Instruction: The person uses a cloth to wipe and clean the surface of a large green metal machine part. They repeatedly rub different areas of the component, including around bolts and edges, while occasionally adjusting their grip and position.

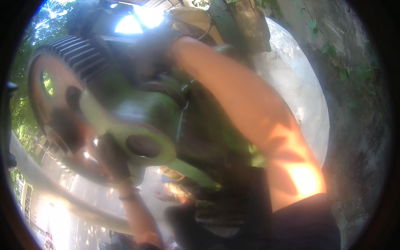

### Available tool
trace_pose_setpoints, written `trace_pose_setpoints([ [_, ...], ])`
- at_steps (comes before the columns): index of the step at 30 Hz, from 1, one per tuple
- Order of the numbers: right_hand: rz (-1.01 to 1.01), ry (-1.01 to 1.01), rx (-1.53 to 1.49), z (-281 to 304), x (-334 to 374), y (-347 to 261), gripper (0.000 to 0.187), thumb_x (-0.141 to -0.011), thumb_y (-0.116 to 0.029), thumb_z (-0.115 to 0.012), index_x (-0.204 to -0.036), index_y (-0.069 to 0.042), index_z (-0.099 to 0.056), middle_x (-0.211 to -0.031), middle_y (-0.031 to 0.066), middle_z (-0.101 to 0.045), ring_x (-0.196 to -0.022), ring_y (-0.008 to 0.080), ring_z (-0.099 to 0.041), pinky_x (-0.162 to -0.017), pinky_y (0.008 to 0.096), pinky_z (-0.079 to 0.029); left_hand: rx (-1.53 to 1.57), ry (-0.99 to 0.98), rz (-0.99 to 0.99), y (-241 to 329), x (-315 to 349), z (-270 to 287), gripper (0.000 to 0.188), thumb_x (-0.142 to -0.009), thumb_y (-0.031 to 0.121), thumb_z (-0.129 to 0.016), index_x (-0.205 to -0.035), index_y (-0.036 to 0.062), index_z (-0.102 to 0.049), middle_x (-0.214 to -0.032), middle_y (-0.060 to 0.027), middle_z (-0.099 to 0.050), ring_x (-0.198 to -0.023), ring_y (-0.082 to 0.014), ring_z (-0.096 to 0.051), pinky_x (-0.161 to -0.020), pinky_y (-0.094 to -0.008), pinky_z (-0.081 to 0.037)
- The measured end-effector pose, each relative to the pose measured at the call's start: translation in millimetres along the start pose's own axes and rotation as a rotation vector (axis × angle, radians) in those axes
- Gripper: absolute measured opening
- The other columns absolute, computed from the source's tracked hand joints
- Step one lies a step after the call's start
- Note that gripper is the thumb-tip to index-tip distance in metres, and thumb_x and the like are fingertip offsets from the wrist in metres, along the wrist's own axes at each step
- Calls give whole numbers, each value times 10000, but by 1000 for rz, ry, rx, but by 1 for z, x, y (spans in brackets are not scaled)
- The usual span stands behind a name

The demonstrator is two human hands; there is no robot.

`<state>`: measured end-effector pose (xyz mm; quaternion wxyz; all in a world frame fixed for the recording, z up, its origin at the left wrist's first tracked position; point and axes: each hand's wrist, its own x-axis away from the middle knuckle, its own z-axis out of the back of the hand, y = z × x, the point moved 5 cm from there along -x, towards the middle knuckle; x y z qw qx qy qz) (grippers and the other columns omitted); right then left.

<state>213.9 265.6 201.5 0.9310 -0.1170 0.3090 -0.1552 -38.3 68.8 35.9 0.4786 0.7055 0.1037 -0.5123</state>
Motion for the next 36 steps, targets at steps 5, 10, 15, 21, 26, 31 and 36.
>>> trace_pose_setpoints([
  [5,254,199,801,-7,-7,4,145,-908,-94,-624,-968,-41,-745,-857,126,-756,-699,219,-727,-554,357,-561,20,-13,29,1,1,-1,298,-1035,270,-598,-1103,-19,-633,-961,-36,-655,-851,-114,-557,-742,-290,-468],
  [10,9,117,570,-11,-22,21,135,-899,-74,-635,-968,-59,-749,-876,100,-760,-744,216,-727,-611,342,-571,1,15,29,-1,0,-1,309,-1035,275,-597,-1104,-24,-628,-975,-39,-653,-863,-118,-555,-749,-292,-467],
  [15,68,136,647,-11,-17,16,141,-892,-71,-642,-978,-68,-754,-896,104,-760,-828,219,-740,-663,359,-582,-1,4,27,0,0,0,320,-1037,275,-596,-1128,-30,-626,-984,-39,-655,-869,-116,-553,-755,-292,-467],
  [21,103,-84,710,10,-5,-16,161,-917,-120,-631,-1002,-44,-745,-943,121,-760,-866,247,-742,-709,373,-590,23,-6,30,2,2,0,329,-1041,286,-592,-1135,-28,-625,-988,-39,-658,-872,-114,-554,-758,-290,-469],
  [26,72,-93,739,16,-7,-23,200,-880,-175,-676,-1001,-31,-744,-958,131,-755,-860,263,-738,-733,383,-591,73,30,29,2,1,-1,319,-1041,279,-589,-1138,-23,-626,-996,-43,-664,-875,-118,-566,-762,-291,-476],
  [31,106,-24,1013,10,-15,-30,260,-825,-221,-736,-994,-23,-746,-966,142,-749,-856,278,-735,-760,391,-591,-6,21,82,8,2,-1,321,-1045,280,-577,-1129,-25,-630,-1010,-55,-665,-882,-135,-574,-787,-301,-479],
  [36,277,-61,1057,11,-5,-55,308,-741,-246,-808,-963,-38,-757,-937,147,-745,-848,284,-731,-775,390,-595,-40,30,43,15,1,-4,331,-1048,288,-566,-1121,-29,-630,-1000,-65,-664,-887,-144,-575,-801,-316,-479],
])
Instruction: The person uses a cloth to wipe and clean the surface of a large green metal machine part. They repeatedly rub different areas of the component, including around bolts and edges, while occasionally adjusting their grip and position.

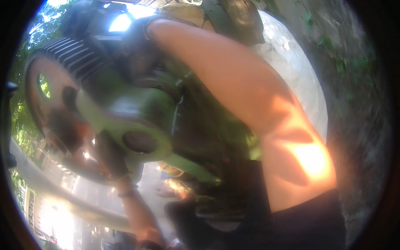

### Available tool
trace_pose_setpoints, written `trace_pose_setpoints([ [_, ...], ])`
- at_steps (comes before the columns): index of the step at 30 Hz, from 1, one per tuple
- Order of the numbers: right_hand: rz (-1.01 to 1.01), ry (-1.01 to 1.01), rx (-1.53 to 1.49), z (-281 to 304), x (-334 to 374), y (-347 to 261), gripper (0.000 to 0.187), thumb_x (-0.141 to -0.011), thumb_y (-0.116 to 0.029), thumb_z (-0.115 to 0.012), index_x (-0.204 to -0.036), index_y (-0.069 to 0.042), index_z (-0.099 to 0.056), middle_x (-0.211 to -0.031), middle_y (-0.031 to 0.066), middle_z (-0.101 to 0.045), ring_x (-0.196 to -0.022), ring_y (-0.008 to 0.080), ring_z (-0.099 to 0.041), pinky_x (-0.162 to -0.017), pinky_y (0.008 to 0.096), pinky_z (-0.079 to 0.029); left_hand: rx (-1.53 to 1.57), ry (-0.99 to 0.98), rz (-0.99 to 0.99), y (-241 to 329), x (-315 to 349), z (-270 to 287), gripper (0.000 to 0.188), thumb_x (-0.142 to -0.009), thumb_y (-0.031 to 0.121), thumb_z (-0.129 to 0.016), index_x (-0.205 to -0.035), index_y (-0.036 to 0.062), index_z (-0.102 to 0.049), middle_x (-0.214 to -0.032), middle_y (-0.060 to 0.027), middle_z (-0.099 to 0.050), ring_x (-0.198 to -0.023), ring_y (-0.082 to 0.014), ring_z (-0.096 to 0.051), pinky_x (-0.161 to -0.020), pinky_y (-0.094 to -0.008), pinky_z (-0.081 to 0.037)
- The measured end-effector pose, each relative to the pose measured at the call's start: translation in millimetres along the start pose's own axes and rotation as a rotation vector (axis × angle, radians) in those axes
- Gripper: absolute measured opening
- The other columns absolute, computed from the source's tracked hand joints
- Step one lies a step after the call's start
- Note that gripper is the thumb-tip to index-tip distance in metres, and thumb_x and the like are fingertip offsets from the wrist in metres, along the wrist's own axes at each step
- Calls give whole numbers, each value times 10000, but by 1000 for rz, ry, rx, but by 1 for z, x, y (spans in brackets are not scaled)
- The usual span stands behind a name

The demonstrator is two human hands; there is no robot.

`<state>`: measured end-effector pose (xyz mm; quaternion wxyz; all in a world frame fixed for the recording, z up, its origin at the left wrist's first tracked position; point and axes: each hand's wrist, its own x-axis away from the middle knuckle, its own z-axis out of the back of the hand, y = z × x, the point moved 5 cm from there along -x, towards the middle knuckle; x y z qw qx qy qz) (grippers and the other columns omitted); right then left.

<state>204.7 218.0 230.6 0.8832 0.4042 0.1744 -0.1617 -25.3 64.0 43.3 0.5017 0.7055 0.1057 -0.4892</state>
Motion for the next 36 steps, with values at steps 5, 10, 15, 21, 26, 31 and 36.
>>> trace_pose_setpoints([
  [5,-83,-9,-62,8,3,2,306,-725,-249,-824,-941,-41,-763,-917,146,-750,-856,292,-735,-774,390,-598,-34,13,-25,-4,-1,3,365,-1041,319,-577,-1131,-31,-631,-999,-69,-669,-885,-150,-575,-802,-326,-478],
  [10,-355,-7,-281,-7,4,22,328,-703,-213,-804,-975,-35,-762,-962,173,-746,-888,314,-728,-794,421,-591,-30,-37,-42,-12,-1,5,365,-1044,326,-570,-1130,-24,-632,-1001,-68,-671,-887,-151,-577,-801,-325,-476],
  [15,-509,382,-290,-31,39,6,323,-786,-210,-670,-1051,-45,-753,-1014,203,-734,-960,344,-713,-859,461,-564,-13,1,-45,-20,-1,5,347,-1046,322,-576,-1111,-14,-634,-994,-59,-669,-878,-138,-574,-786,-317,-473],
  [21,-536,241,-383,-43,34,-5,313,-829,-191,-594,-1067,-51,-741,-1004,209,-726,-965,364,-702,-880,451,-545,1,10,-58,-23,-2,7,327,-1048,311,-581,-1093,-8,-637,-956,-40,-665,-844,-125,-573,-763,-298,-473],
  [26,-541,308,-485,-49,28,-3,261,-845,-204,-591,-997,-45,-733,-1016,199,-724,-969,370,-697,-886,465,-539,-25,-2,-4,-23,-2,8,310,-1056,287,-557,-1147,-4,-610,-1042,-61,-632,-932,-153,-549,-831,-314,-457],
  [31,-574,514,-588,-72,25,-4,263,-877,-234,-587,-981,-37,-726,-997,204,-718,-979,374,-689,-890,474,-534,-266,-82,238,-35,0,17,416,-1073,149,-456,-1465,10,-479,-1513,-146,-467,-1411,-280,-433,-1183,-384,-359],
  [36,-505,575,-698,-83,22,-3,265,-883,-244,-595,-973,-22,-708,-1060,209,-698,-1022,368,-667,-892,467,-534,-300,-118,254,-43,-7,18,451,-1049,94,-454,-1493,13,-443,-1537,-137,-453,-1456,-283,-386,-1222,-398,-316],
])
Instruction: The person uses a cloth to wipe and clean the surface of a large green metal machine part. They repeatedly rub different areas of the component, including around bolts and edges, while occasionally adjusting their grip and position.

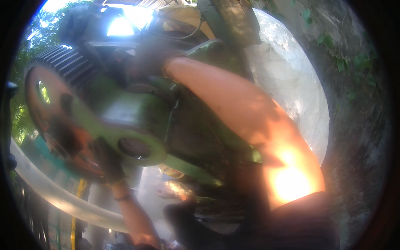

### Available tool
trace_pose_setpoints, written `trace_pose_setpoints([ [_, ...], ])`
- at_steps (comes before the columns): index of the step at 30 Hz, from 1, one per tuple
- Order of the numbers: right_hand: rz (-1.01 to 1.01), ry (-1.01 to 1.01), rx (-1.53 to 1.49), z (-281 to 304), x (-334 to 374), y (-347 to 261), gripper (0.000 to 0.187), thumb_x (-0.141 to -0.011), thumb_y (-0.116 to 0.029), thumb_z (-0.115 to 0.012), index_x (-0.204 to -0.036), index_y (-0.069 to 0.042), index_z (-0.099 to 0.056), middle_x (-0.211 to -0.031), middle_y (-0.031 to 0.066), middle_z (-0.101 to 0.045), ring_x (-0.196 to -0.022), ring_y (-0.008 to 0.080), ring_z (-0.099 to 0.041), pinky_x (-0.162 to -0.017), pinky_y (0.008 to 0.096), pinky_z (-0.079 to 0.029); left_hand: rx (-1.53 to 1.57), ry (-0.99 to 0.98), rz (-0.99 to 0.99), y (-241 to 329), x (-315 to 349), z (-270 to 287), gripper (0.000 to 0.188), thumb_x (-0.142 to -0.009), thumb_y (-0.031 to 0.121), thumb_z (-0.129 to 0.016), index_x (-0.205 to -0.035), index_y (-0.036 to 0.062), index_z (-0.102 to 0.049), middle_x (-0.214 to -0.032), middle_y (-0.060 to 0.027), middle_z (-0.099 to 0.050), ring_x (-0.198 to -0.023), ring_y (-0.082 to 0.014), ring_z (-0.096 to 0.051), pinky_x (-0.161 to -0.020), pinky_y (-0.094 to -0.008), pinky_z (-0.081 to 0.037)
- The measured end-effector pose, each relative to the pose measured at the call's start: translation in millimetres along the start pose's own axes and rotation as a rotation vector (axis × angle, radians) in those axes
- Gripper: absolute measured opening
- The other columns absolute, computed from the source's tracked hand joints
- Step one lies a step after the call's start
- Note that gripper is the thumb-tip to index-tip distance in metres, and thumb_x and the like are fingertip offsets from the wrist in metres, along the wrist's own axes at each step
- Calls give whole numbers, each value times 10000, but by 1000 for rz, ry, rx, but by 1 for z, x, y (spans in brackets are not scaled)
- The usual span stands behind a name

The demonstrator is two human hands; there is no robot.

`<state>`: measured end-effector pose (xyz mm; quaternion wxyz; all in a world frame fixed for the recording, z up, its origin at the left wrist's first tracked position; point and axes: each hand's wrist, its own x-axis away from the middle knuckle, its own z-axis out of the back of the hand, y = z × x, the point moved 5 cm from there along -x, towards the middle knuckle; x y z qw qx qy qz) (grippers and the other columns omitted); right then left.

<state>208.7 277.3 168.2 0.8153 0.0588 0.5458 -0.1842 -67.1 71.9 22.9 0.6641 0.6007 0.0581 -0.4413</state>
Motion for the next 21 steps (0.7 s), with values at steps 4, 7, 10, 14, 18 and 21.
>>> trace_pose_setpoints([
  [4,88,-140,44,-1,3,-7,220,-807,-147,-649,-983,-24,-696,-1065,198,-683,-1019,371,-660,-900,441,-536,-27,-4,-7,-9,-4,3,473,-1052,88,-440,-1519,18,-405,-1537,-142,-451,-1468,-277,-362,-1232,-394,-293],
  [7,149,-148,84,2,6,-16,246,-761,-93,-677,-996,-24,-691,-1038,190,-680,-1007,370,-662,-904,429,-537,-85,8,-55,-22,-7,6,466,-1068,87,-415,-1526,4,-388,-1539,-143,-449,-1464,-267,-365,-1236,-383,-279],
  [10,175,-117,106,3,5,-24,273,-747,-82,-697,-1010,-9,-686,-1041,195,-681,-1009,364,-664,-903,429,-539,-43,69,-211,-34,-11,8,454,-1083,88,-392,-1524,-18,-380,-1541,-140,-446,-1449,-248,-381,-1232,-366,-282],
  [14,158,-167,130,-1,2,-27,268,-764,-93,-698,-1008,16,-682,-1027,201,-687,-997,364,-670,-886,425,-546,-201,179,-313,-45,-16,12,440,-1092,93,-387,-1512,-39,-393,-1539,-134,-449,-1426,-236,-409,-1219,-352,-306],
  [18,185,-60,145,-3,2,-28,237,-783,-104,-695,-998,-4,-688,-992,192,-693,-964,359,-681,-844,430,-557,31,143,-235,-46,-17,10,431,-1091,98,-397,-1500,-38,-419,-1533,-144,-458,-1416,-250,-423,-1209,-362,-323],
  [21,143,3,154,-8,2,-25,220,-781,-129,-705,-989,-55,-702,-951,166,-702,-951,350,-687,-826,433,-561,18,136,-268,-33,-11,8,429,-1092,111,-404,-1496,-31,-432,-1534,-153,-458,-1420,-262,-418,-1210,-370,-321],
])
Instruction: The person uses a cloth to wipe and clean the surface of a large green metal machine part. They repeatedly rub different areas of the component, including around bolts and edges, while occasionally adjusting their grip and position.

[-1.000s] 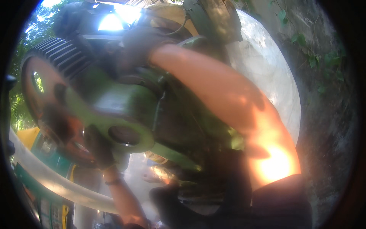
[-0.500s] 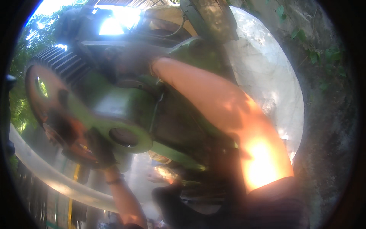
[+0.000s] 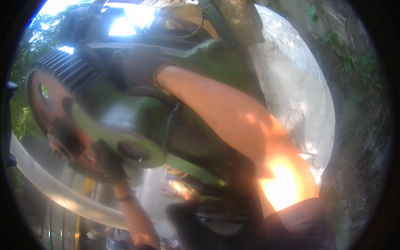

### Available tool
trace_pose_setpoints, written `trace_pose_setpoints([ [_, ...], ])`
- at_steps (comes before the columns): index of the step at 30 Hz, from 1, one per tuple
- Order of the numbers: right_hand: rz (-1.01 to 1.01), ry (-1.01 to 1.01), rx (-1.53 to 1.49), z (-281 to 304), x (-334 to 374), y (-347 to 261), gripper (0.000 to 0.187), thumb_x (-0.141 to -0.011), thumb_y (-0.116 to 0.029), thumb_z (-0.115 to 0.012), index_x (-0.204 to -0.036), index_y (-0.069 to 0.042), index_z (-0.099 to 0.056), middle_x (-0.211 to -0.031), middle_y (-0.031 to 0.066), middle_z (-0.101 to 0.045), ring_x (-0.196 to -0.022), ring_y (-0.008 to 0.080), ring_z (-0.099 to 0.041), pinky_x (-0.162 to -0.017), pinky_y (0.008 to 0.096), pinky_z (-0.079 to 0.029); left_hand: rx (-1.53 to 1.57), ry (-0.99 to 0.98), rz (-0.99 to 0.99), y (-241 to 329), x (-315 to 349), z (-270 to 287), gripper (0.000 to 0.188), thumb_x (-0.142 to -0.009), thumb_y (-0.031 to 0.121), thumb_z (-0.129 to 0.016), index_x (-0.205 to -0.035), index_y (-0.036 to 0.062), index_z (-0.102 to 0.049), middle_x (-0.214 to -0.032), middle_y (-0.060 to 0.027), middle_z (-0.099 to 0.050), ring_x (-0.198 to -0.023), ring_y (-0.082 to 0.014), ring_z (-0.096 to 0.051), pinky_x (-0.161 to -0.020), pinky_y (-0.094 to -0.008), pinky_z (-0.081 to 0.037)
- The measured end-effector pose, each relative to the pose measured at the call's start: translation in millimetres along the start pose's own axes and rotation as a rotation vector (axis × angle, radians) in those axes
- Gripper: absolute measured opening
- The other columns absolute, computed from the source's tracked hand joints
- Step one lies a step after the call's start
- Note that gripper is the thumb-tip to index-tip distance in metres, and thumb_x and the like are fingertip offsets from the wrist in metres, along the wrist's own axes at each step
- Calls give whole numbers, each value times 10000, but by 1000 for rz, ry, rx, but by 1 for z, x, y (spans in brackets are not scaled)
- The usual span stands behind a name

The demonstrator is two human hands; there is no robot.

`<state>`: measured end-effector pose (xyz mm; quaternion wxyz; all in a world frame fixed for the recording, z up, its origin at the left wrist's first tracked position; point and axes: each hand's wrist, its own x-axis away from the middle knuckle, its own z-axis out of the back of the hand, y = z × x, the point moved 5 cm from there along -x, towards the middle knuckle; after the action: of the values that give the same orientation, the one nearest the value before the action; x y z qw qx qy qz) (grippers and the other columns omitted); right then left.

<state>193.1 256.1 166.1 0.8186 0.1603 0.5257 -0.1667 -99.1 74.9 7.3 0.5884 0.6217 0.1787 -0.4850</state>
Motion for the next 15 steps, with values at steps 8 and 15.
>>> trace_pose_setpoints([
  [8,-64,-112,100,-6,-15,-1,114,-777,-163,-708,-853,-118,-780,-884,121,-727,-901,292,-725,-744,420,-591,-33,-40,86,26,3,-5,406,-1079,165,-454,-1431,-34,-484,-1453,-146,-500,-1350,-257,-438,-1158,-380,-354],
  [15,271,-291,393,2,-13,-16,155,-733,-191,-735,-869,-166,-804,-868,125,-740,-870,292,-735,-755,431,-595,169,5,35,26,3,-6,466,-1050,347,-557,-1260,-67,-602,-1323,-140,-567,-1215,-224,-464,-1095,-375,-334],
])
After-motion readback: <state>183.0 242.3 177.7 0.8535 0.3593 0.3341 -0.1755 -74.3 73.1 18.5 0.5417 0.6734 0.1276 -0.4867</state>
